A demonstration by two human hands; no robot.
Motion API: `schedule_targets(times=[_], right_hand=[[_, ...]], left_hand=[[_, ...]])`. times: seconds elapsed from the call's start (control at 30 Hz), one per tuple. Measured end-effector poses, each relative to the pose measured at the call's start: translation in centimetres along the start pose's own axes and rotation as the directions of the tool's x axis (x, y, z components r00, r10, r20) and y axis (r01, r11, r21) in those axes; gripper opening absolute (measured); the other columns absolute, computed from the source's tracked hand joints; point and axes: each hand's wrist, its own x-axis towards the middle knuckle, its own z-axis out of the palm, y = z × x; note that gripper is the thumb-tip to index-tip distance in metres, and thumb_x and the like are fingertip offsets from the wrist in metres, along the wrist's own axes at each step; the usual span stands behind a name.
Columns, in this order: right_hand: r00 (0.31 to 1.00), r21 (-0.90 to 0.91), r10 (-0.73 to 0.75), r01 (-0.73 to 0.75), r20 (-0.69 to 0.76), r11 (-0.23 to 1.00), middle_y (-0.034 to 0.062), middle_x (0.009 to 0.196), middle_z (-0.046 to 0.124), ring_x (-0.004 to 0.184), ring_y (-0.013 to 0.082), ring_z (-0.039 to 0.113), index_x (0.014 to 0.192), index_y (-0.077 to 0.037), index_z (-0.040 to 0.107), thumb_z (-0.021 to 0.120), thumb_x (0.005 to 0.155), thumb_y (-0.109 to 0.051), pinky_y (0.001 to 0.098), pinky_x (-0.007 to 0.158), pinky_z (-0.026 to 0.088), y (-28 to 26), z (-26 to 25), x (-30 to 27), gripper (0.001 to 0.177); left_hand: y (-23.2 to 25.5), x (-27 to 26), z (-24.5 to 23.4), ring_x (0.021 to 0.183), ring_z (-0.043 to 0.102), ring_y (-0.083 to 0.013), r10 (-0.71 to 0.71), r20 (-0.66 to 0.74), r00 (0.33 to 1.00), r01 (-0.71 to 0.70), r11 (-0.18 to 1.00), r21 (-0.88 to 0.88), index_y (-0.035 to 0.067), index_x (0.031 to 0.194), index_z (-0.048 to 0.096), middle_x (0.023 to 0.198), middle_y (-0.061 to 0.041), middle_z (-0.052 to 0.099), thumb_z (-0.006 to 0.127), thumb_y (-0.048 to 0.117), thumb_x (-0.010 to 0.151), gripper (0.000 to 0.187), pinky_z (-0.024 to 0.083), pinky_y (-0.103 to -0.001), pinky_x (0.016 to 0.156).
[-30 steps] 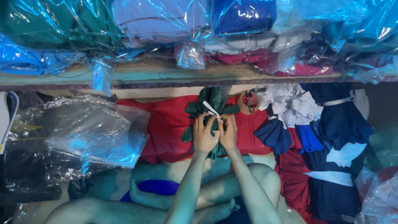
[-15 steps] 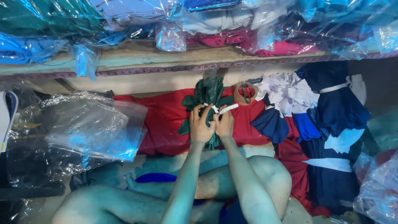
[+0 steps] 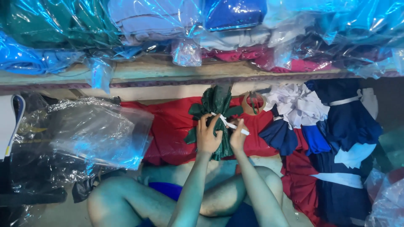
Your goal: A person folds a green fabric and carefully inserts it into a plastic sleeve for packaging.
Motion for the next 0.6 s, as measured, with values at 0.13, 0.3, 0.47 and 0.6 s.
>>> schedule_targets(times=[0.13, 0.3, 0.47, 0.6], right_hand=[[0.959, 0.144, 0.264, -0.248, -0.102, 0.958, 0.0096, 0.076, 0.068, 0.074, 0.0148, 0.059, 0.096, -0.006, 0.066, 0.044, 0.1, -0.012, 0.0247, 0.072, 0.045, 0.2, 0.4, 0.6, 0.023], [0.998, 0.001, 0.063, -0.063, -0.025, 0.998, 0.0124, 0.082, 0.068, 0.082, 0.0204, 0.064, 0.107, -0.005, 0.069, 0.062, 0.078, 0.015, 0.0353, 0.078, 0.051, -1.6, 0.6, 0.1, 0.035], [0.999, -0.02, -0.039, 0.039, 0.003, 0.999, 0.0185, 0.089, 0.067, 0.087, 0.034, 0.069, 0.108, -0.005, 0.074, 0.061, 0.09, 0.009, 0.0406, 0.082, 0.053, -3.3, 0.5, 0.3, 0.026], [1.0, 0.04, 0.022, -0.022, 0.0, 0.999, 0.0135, 0.088, 0.067, 0.088, 0.0235, 0.068, 0.112, -0.005, 0.076, 0.068, 0.089, 0.009, 0.0384, 0.085, 0.054, -2.1, 0.8, 0.5, 0.027]], left_hand=[[-0.3, 0.6, 0.5, 0.103, 0.059, -0.0362, -0.008, -0.003, 1.0, 0.008, 1.0, 0.023, 0.02, 0.131, 0.066, 0.122, -0.009, 0.053, 0.061, 0.006, 0.07, 0.063, 0.052, -0.047, 0.078], [-0.6, 2.9, 2.1, 0.094, 0.063, -0.0338, -0.004, 0.021, 1.0, 0.002, 0.991, 0.137, 0.02, 0.12, 0.068, 0.112, -0.007, 0.055, 0.07, 0.014, 0.06, 0.06, 0.055, -0.048, 0.071], [-0.7, 4.0, 4.0, 0.091, 0.063, -0.0365, -0.119, 0.02, 0.993, 0.115, 0.984, 0.133, 0.018, 0.088, 0.063, 0.099, -0.008, 0.056, 0.068, 0.03, 0.072, 0.021, 0.054, -0.052, 0.07], [0.1, 3.1, 2.9, 0.089, 0.059, -0.0318, -0.008, -0.081, 0.997, 0.021, 0.987, 0.162, 0.019, 0.096, 0.063, 0.103, -0.004, 0.052, 0.07, 0.025, 0.073, 0.025, 0.051, -0.046, 0.07]])
